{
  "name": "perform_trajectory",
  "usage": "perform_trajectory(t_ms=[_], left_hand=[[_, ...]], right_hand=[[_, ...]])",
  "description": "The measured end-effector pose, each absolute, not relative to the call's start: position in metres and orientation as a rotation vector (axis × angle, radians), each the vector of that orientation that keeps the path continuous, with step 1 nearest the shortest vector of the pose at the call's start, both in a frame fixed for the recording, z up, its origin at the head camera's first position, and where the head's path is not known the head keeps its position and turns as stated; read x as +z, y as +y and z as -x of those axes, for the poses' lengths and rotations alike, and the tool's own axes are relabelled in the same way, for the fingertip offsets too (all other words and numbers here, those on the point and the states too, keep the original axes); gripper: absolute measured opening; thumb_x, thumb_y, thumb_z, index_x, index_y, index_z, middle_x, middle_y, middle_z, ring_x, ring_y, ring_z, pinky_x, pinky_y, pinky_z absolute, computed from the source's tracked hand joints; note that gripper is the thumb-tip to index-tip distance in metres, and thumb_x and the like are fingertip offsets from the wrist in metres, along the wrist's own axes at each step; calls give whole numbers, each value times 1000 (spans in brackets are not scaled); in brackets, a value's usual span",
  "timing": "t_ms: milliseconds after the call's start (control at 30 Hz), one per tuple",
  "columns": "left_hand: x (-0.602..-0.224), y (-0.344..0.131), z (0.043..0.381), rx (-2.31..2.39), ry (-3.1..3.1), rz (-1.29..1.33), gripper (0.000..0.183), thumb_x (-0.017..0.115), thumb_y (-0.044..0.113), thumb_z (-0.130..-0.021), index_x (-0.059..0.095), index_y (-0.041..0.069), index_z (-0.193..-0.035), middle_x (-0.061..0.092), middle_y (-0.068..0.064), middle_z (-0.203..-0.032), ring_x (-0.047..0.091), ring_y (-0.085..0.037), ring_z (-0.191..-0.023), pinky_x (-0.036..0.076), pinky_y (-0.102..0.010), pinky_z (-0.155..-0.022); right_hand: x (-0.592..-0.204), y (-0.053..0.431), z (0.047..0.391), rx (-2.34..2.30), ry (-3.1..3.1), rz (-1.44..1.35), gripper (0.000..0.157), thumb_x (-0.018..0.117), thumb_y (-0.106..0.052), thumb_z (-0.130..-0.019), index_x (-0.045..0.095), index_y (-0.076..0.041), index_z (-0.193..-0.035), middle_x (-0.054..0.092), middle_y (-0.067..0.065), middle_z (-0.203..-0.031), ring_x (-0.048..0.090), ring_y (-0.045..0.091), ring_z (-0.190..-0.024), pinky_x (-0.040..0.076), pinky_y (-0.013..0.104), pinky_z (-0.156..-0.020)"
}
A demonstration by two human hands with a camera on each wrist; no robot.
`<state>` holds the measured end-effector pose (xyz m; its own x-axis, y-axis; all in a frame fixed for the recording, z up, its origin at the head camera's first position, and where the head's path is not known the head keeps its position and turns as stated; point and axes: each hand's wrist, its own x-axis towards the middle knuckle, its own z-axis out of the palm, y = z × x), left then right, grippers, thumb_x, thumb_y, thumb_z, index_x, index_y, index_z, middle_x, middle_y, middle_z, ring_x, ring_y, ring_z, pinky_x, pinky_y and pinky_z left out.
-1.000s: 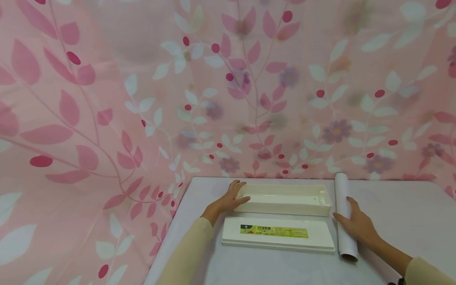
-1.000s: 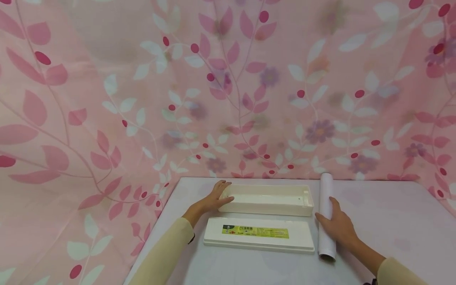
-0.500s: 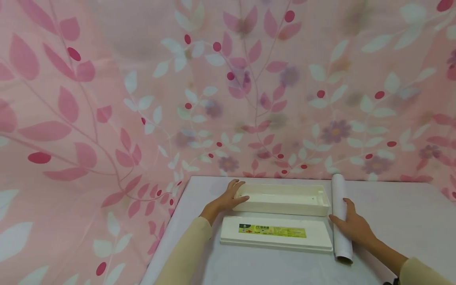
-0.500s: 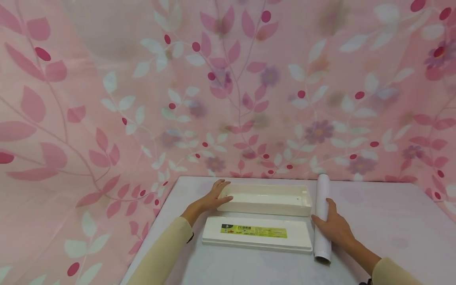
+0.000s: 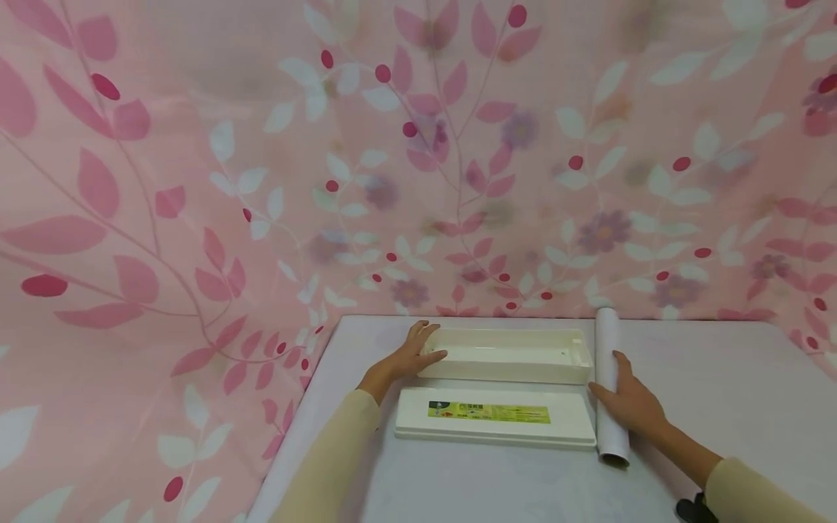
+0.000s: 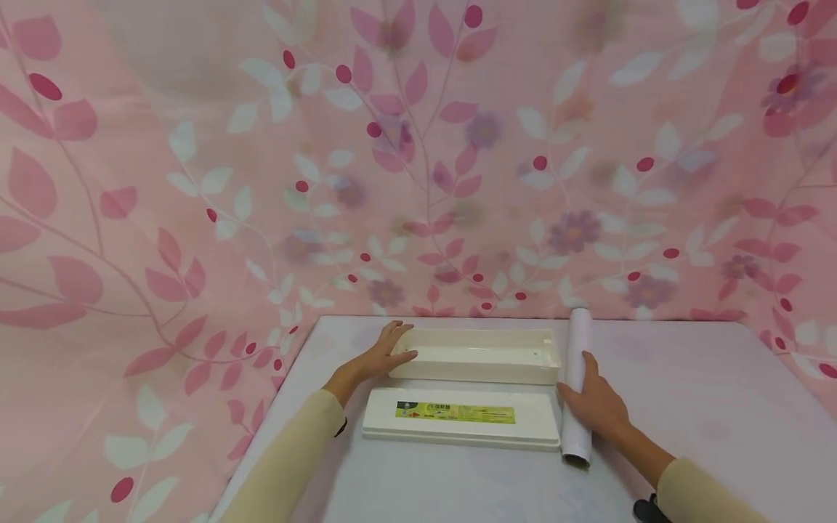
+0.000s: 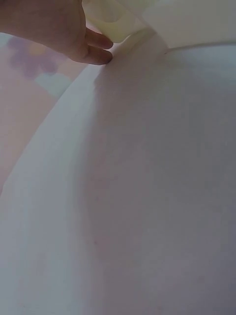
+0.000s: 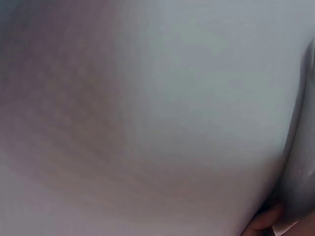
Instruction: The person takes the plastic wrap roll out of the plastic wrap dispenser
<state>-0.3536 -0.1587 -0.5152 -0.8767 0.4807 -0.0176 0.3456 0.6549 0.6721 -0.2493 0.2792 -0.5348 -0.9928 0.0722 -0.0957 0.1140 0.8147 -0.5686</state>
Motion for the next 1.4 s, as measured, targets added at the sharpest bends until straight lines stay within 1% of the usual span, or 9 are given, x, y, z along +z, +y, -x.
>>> perform_trajectory(t_ms=[133,267,500,667,733,933,1100,1233,1400], left_hand=[[-517,-163,353,1028,2680,-677,74,59,41,-97,24,15,-157,6,-19,-162,14,-38,-149,23,-61,-116],[-520,-166,352,1052,2672,-672,74,60,40,-97,24,15,-157,5,-20,-162,15,-38,-149,23,-61,-116],[-521,-167,344,1052,2662,-643,74,59,40,-97,24,13,-157,5,-20,-163,16,-40,-149,24,-62,-115],[-524,-169,346,1042,2666,-660,75,59,40,-98,23,12,-157,5,-19,-162,16,-39,-148,23,-62,-116],[-525,-169,348,1047,2670,-662,74,59,40,-98,23,13,-157,5,-19,-162,16,-38,-149,23,-61,-116],[-524,-166,348,1071,2657,-671,73,59,40,-97,24,16,-157,4,-19,-163,15,-38,-149,23,-61,-116],[-522,-162,347,1069,2654,-689,75,59,42,-97,24,15,-157,5,-19,-162,16,-38,-149,23,-62,-115],[-519,-160,348,1026,2665,-686,77,58,46,-97,22,16,-158,4,-17,-163,18,-38,-149,24,-60,-116],[-513,-160,353,985,2683,-707,78,58,47,-97,20,16,-158,5,-16,-163,21,-38,-148,25,-59,-116]], right_hand=[[-538,275,249,-934,2932,-136,98,50,-54,-96,-5,2,-155,40,44,-136,60,47,-101,49,44,-68],[-543,272,249,-936,2943,-115,99,49,-58,-96,-4,2,-155,37,44,-140,58,50,-107,48,44,-70],[-548,267,245,-908,2945,-79,96,51,-54,-96,0,3,-155,41,43,-138,58,50,-109,49,44,-67],[-546,267,246,-906,2947,-67,97,52,-54,-96,-1,3,-154,40,42,-140,57,51,-112,50,48,-70],[-544,268,248,-906,2953,-56,96,52,-52,-96,-1,4,-154,41,43,-139,58,50,-110,50,46,-69],[-540,272,250,-907,2935,-75,94,56,-46,-95,-1,3,-153,48,43,-128,64,39,-92,46,37,-61],[-540,275,246,-901,2922,-127,96,55,-50,-95,-1,1,-154,45,43,-128,60,44,-96,48,42,-63],[-537,277,245,-909,2904,-153,98,53,-54,-94,-2,-1,-155,41,44,-125,56,46,-97,48,45,-64],[-530,277,248,-958,2857,-123,101,53,-55,-95,-7,1,-154,38,46,-129,55,48,-102,51,52,-73]])
